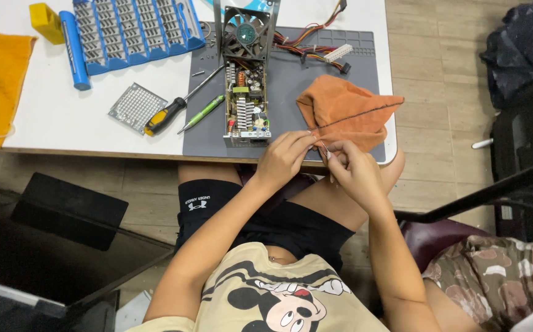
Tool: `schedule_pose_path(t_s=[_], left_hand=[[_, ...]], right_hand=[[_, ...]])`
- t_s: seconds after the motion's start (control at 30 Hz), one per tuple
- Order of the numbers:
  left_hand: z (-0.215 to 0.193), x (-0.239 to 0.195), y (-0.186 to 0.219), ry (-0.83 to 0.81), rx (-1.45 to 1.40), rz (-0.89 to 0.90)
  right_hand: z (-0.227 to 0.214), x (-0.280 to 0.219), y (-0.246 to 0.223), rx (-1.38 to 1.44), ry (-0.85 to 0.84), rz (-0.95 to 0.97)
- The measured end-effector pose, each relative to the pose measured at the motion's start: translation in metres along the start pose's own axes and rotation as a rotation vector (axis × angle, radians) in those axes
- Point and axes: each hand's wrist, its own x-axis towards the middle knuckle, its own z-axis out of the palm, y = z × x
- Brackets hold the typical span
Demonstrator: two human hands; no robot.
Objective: The person cleans the interior of a computer power supply unit using a brush. They hold the unit with one hand and use the brush with the other to remove dust from the fan and circuit board.
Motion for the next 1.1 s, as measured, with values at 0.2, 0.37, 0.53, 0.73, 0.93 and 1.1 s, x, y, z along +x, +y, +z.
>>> schedule_pose_path(t_s=[0.2,0.37,0.53,0.73,0.93,1.1], left_hand=[[-0.001,0.004,0.003,-0.04,-0.009,-0.045],[-0.008,0.007,0.007,-0.16,0.044,-0.051],[0.002,0.004,0.0,-0.222,0.118,-0.029],[-0.003,0.006,0.002,-0.243,0.118,-0.048],[0.001,0.003,-0.002,-0.266,0.143,-0.089],[0.0,0.004,-0.006,-0.244,0.144,-0.084]], right_hand=[[0.003,0.01,0.002,-0.123,0.008,-0.021],[0.005,0.017,0.007,-0.055,-0.071,-0.012],[0.006,0.03,0.008,-0.087,-0.073,-0.019],[0.01,0.034,0.02,-0.101,-0.093,-0.011],[0.007,0.035,0.023,0.05,-0.094,-0.002],[-0.005,0.045,0.041,0.483,-0.295,-0.012]])
